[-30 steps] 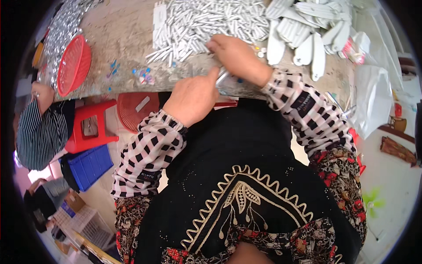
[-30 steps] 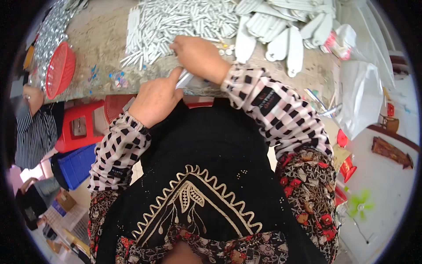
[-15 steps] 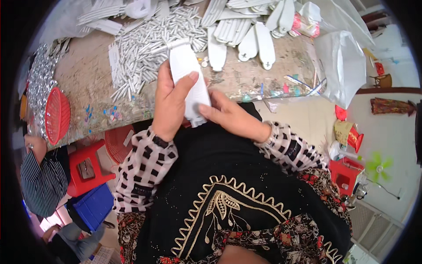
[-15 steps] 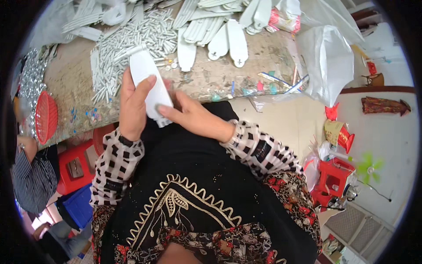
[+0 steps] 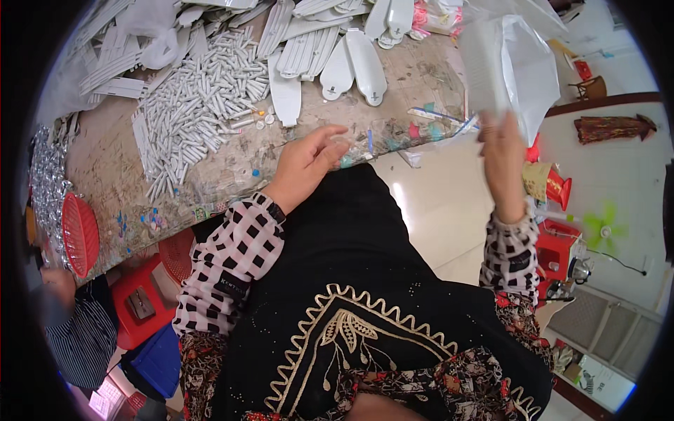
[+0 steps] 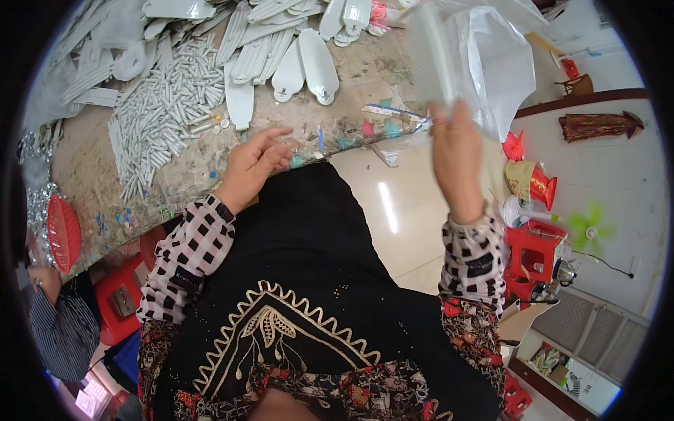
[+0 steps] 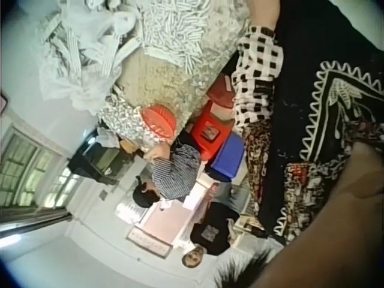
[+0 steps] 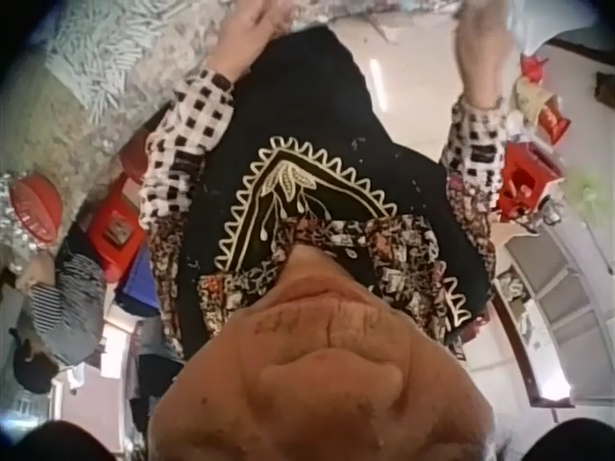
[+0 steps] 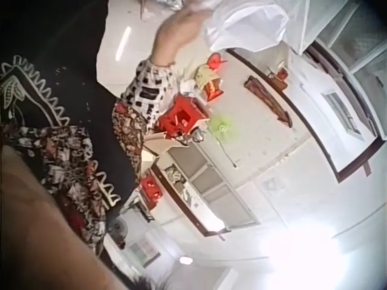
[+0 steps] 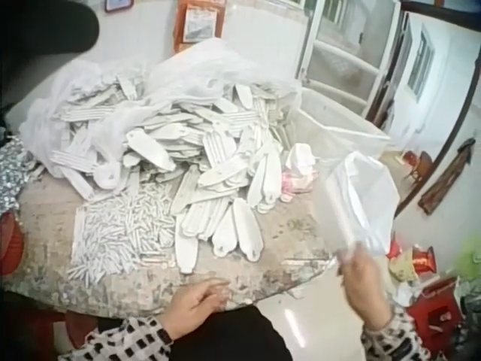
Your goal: The person assembles plastic structural components by hand, joining plastic housings with internal clips from component stacks.
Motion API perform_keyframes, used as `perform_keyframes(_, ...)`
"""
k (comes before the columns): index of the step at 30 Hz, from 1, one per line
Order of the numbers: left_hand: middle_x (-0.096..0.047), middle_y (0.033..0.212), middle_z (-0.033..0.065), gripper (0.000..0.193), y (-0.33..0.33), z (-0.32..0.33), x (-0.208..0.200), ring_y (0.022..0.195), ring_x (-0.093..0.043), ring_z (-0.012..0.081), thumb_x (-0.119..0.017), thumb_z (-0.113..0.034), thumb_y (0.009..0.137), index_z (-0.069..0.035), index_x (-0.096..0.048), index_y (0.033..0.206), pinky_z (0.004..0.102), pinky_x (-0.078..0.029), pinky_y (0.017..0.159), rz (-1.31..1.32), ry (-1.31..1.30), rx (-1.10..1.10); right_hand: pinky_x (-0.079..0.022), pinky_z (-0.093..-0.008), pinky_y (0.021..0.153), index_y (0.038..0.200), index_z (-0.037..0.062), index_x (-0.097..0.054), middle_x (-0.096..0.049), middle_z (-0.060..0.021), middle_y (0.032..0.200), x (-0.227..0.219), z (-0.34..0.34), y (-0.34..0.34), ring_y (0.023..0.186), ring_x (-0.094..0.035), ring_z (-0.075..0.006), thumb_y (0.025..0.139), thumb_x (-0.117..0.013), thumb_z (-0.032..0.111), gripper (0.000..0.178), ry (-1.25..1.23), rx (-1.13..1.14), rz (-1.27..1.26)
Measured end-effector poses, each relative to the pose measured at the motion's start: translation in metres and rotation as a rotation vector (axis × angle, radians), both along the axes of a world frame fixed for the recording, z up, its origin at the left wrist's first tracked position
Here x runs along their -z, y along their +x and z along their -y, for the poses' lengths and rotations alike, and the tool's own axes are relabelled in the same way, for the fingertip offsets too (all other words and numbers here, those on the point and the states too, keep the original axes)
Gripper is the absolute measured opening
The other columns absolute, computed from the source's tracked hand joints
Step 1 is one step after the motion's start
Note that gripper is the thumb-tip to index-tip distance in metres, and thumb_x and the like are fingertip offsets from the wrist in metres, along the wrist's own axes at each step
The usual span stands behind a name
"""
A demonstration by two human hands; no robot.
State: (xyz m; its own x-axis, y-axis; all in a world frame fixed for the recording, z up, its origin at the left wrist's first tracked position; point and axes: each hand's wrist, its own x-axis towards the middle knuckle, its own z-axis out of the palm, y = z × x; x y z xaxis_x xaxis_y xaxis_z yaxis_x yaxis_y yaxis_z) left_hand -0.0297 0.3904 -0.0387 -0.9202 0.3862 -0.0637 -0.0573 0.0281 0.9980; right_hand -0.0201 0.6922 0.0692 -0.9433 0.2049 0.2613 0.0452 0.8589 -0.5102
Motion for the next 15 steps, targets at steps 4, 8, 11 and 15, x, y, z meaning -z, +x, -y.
perform_keyframes(4, -0.065, 0.077, 0.0057, 0.033, 0.003, 0.0, 0.008, 0.066, -0.061, 0.0118, -0.06, -0.026, 0.093, -0.004, -0.06, 0.118, 0.0259, -0.049, 0.064, -0.167, -0.043, -0.046, -0.046, -0.0335, 0.059, 0.101, 0.0, -0.054, -0.058, -0.0048, 0.08, -0.032, 0.006, 0.005, 0.061, -0.052, -0.0191, 0.1, -0.047, 0.025, 0.026, -0.177, -0.092, -0.523)
perform_keyframes(8, -0.066, 0.079, 0.0084, 0.031, 0.001, -0.004, 0.001, 0.068, -0.063, 0.0148, -0.06, -0.022, 0.092, -0.004, -0.059, 0.117, 0.0269, -0.05, 0.065, -0.313, -0.142, -0.006, -0.045, -0.0493, 0.065, 0.096, -0.0003, -0.052, -0.061, -0.0226, 0.077, 0.033, -0.018, -0.018, 0.07, -0.058, -0.044, 0.097, -0.046, 0.035, 0.036, 0.414, -0.014, 0.366)
perform_keyframes(11, -0.067, 0.08, 0.0092, 0.029, 0.007, -0.003, -0.005, 0.071, -0.065, 0.0156, -0.058, -0.021, 0.093, -0.004, -0.06, 0.117, 0.0274, -0.05, 0.066, -0.289, -0.12, -0.009, -0.042, -0.0514, 0.065, 0.095, 0.001, -0.051, -0.06, -0.0262, 0.078, -0.037, 0.001, -0.011, 0.077, -0.057, -0.047, 0.097, -0.047, 0.039, 0.038, 0.242, 0.14, 0.025)
perform_keyframes(15, -0.067, 0.081, 0.0104, 0.03, 0.009, 0.002, 0.003, 0.071, -0.065, 0.0176, -0.059, -0.024, 0.093, -0.004, -0.061, 0.115, 0.0282, -0.051, 0.066, -0.237, -0.117, -0.033, -0.041, -0.036, 0.056, 0.095, 0.0021, -0.052, -0.06, -0.0106, 0.072, -0.087, 0.005, -0.009, 0.061, -0.054, -0.0238, 0.099, -0.046, 0.039, 0.037, 0.029, -0.036, -0.365)
